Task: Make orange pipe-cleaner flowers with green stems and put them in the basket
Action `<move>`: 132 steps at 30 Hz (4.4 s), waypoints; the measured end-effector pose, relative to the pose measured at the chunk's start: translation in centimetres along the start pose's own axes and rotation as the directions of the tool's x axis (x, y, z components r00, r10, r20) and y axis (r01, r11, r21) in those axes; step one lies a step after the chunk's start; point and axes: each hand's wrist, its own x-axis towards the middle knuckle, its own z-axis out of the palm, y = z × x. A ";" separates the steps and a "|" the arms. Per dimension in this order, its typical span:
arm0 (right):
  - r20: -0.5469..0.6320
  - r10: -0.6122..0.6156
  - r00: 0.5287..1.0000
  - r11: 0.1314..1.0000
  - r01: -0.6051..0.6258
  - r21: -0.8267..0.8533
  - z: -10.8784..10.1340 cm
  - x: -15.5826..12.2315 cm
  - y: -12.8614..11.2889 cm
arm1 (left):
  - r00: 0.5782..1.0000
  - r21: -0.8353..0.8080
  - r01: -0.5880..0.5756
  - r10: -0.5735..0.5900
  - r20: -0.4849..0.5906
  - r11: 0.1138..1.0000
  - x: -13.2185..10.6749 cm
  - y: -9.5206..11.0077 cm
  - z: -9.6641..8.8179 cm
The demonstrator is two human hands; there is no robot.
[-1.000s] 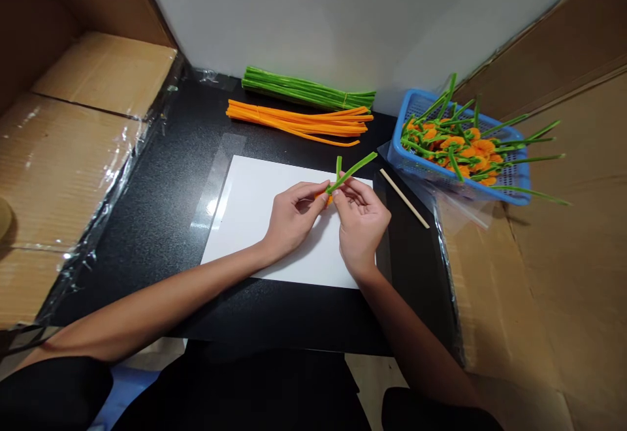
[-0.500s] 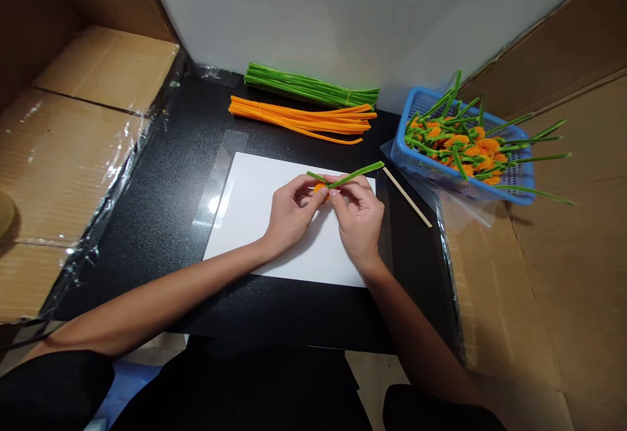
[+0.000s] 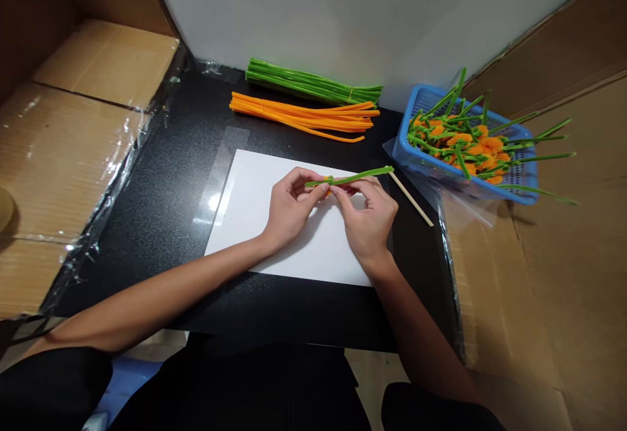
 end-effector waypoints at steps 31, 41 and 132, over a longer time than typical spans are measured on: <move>0.262 -0.595 0.759 0.754 0.641 -0.145 -1.4 0.5 1.0 | 0.982 -0.214 0.183 -0.187 -0.002 0.960 0.4 0.9 -0.4; 0.245 -0.519 0.819 0.798 0.567 -0.206 -1.4 0.5 1.4 | 0.991 -0.108 0.095 -0.084 0.103 0.990 0.6 0.3 -0.8; 0.490 0.394 0.778 0.615 -0.619 0.488 -2.1 1.9 1.3 | 0.976 0.095 0.014 -0.034 0.214 0.995 0.6 0.4 -0.6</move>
